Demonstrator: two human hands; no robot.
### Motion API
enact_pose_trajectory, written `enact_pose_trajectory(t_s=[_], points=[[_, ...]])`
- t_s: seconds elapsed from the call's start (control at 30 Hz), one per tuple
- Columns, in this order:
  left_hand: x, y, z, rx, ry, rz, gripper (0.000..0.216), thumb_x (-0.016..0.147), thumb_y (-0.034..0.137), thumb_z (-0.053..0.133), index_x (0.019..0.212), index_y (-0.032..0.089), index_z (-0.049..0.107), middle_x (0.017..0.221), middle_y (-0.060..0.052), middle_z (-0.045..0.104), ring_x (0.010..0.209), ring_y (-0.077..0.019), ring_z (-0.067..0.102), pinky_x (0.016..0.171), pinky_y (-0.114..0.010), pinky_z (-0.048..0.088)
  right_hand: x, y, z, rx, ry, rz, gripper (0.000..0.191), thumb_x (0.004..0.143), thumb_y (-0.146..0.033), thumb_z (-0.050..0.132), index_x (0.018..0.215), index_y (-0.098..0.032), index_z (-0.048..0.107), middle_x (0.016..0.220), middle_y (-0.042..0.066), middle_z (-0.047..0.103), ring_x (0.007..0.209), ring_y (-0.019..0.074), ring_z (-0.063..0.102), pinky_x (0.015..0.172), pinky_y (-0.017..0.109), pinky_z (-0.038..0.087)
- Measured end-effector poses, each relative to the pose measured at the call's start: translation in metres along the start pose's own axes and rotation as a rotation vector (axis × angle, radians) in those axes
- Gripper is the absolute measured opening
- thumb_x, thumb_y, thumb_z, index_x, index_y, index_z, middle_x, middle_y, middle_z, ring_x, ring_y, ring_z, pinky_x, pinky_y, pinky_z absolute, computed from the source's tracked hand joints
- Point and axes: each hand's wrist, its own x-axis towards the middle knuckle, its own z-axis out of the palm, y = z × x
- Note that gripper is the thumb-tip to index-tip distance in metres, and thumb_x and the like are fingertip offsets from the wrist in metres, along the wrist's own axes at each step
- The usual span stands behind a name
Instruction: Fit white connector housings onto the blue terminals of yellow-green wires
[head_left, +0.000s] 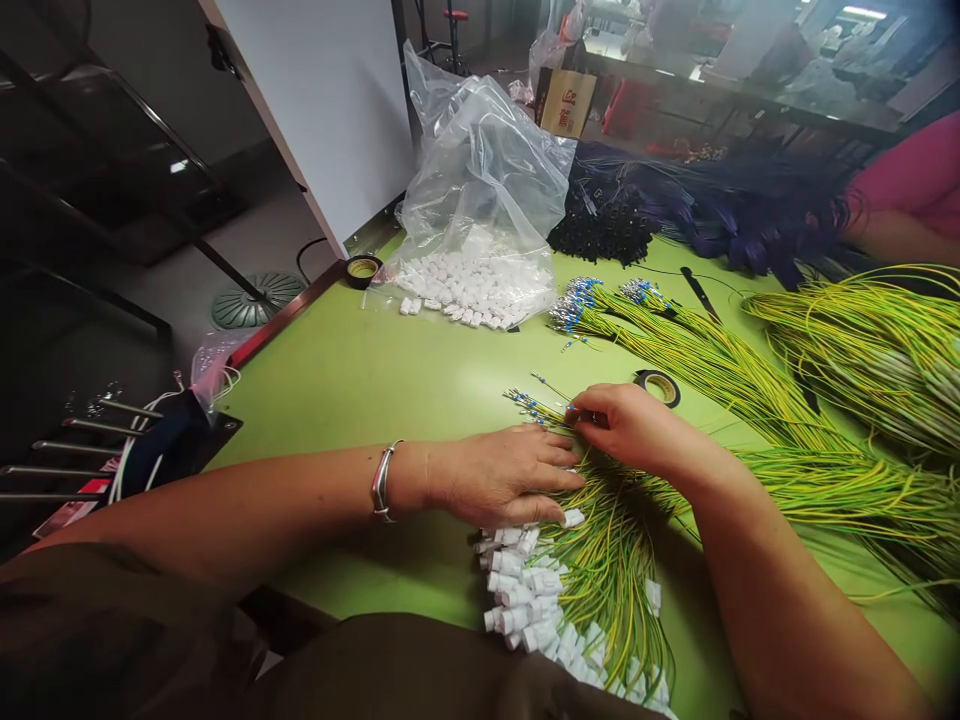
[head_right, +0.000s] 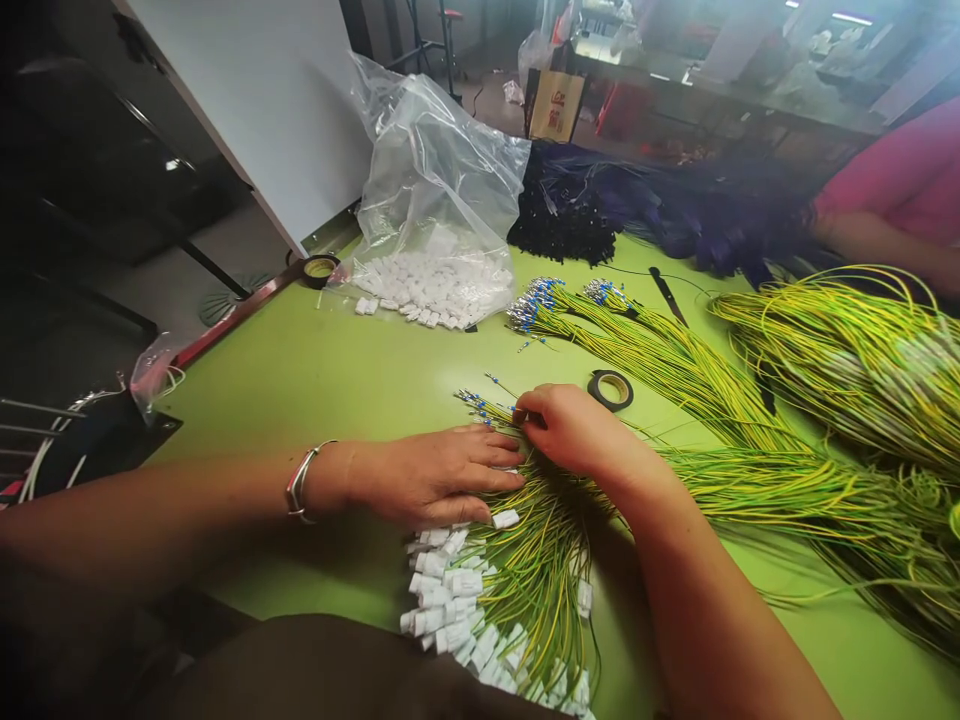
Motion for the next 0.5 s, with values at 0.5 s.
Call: enact_pose_trajectory(t_s=[0.5], points=[[0.000, 0.001, -0.002, 0.075, 0.058, -0.022, 0.026, 0.089, 0.037, 0.051, 0.105, 0.020, 0.062, 0.099, -0.011, 0.066, 0.100, -0.0223, 0.058, 0.090, -0.037, 0.045, 0.002, 0.018, -0.004, 0.051, -0.163, 0.216, 0.022, 0.079, -0.036, 0.058, 0.069, -0.018, 0.066, 0.062, 0.000, 0.062, 0.055, 0.0120, 0.050, 0.052, 0.024, 0.032]])
